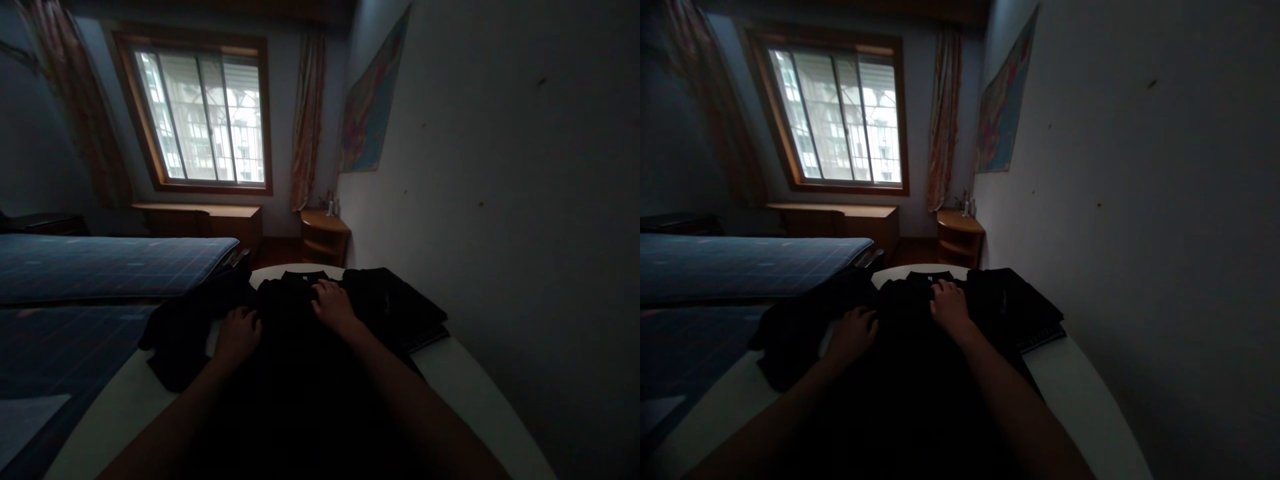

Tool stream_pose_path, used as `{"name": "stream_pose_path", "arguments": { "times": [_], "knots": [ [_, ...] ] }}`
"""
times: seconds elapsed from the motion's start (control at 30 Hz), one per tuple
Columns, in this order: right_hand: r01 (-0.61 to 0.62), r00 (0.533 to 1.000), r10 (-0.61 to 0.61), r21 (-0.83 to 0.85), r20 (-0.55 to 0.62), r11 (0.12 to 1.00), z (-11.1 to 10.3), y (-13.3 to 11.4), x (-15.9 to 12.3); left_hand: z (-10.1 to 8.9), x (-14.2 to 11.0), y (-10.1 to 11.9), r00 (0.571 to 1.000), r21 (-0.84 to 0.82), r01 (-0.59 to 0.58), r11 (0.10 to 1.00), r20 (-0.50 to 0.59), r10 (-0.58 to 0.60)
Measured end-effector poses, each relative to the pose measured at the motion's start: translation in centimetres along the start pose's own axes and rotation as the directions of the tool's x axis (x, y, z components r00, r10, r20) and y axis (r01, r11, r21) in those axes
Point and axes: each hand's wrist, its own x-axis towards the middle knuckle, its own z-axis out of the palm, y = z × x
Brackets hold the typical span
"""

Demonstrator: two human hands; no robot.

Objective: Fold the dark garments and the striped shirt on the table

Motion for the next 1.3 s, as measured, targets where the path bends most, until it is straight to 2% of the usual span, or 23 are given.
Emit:
{"name": "stream_pose_path", "arguments": {
  "times": [0.1,0.2,0.27,0.33,0.47,0.57,0.63,0.77,0.87,0.97,1.03,1.1,1.17,1.3],
  "knots": [
    [-0.204,0.97,0.198,-0.027,-0.143,0.979,-2.9,4.0,0.1,-0.3,0.0,0.3,0.995,-0.03,-0.076,0.997,-0.06,0.074],
    [-0.393,0.897,0.373,-0.039,-0.237,0.919,-4.2,7.5,-0.5,-0.1,-0.2,0.7,0.981,-0.077,-0.19,0.979,-0.057,0.186],
    [-0.487,0.853,0.467,-0.034,-0.235,0.873,-4.1,9.3,-1.0,0.2,-0.4,1.1,0.974,-0.096,-0.223,0.97,0.007,0.225],
    [-0.538,0.827,0.529,0.009,-0.19,0.843,-3.7,10.7,-1.3,0.4,-0.5,1.3,0.972,-0.096,-0.219,0.971,0.064,0.226],
    [-0.556,0.813,0.575,0.173,-0.092,0.813,-3.2,12.9,-1.4,0.1,-0.3,1.8,0.974,-0.061,-0.203,0.977,0.092,0.208],
    [-0.546,0.814,0.573,0.209,-0.099,0.812,-3.3,14.2,-1.3,-0.4,0.2,3.0,0.974,-0.033,-0.208,0.978,0.082,0.21],
    [-0.526,0.823,0.558,0.226,-0.108,0.82,-3.4,14.8,-1.3,-0.6,0.7,4.6,0.963,-0.058,-0.255,0.965,0.069,0.259],
    [-0.495,0.84,0.532,0.25,-0.106,0.832,-3.2,15.3,-1.1,-0.7,2.1,9.7,0.911,-0.246,-0.362,0.899,0.113,0.397],
    [-0.509,0.83,0.547,0.256,-0.108,0.822,-2.9,15.2,-0.9,-0.5,2.8,14.3,0.869,-0.4,-0.393,0.828,0.133,0.477],
    [-0.51,0.825,0.552,0.265,-0.12,0.819,-2.8,14.9,-1.1,0.0,2.9,18.3,0.812,-0.513,-0.431,0.742,0.138,0.567],
    [-0.517,0.818,0.561,0.268,-0.124,0.813,-2.9,14.8,-1.3,0.5,2.5,20.1,0.77,-0.562,-0.457,0.689,0.137,0.623],
    [-0.531,0.807,0.576,0.269,-0.128,0.804,-3.2,14.8,-1.5,1.1,2.0,21.3,0.737,-0.596,-0.468,0.652,0.143,0.66],
    [-0.543,0.798,0.588,0.267,-0.133,0.796,-3.4,14.9,-1.6,1.6,1.5,22.0,0.726,-0.615,-0.469,0.634,0.141,0.673],
    [-0.561,0.781,0.609,0.274,-0.138,0.781,-3.5,15.2,-1.4,2.1,1.0,22.4,0.752,-0.633,-0.472,0.613,0.074,0.655]
  ]
}}
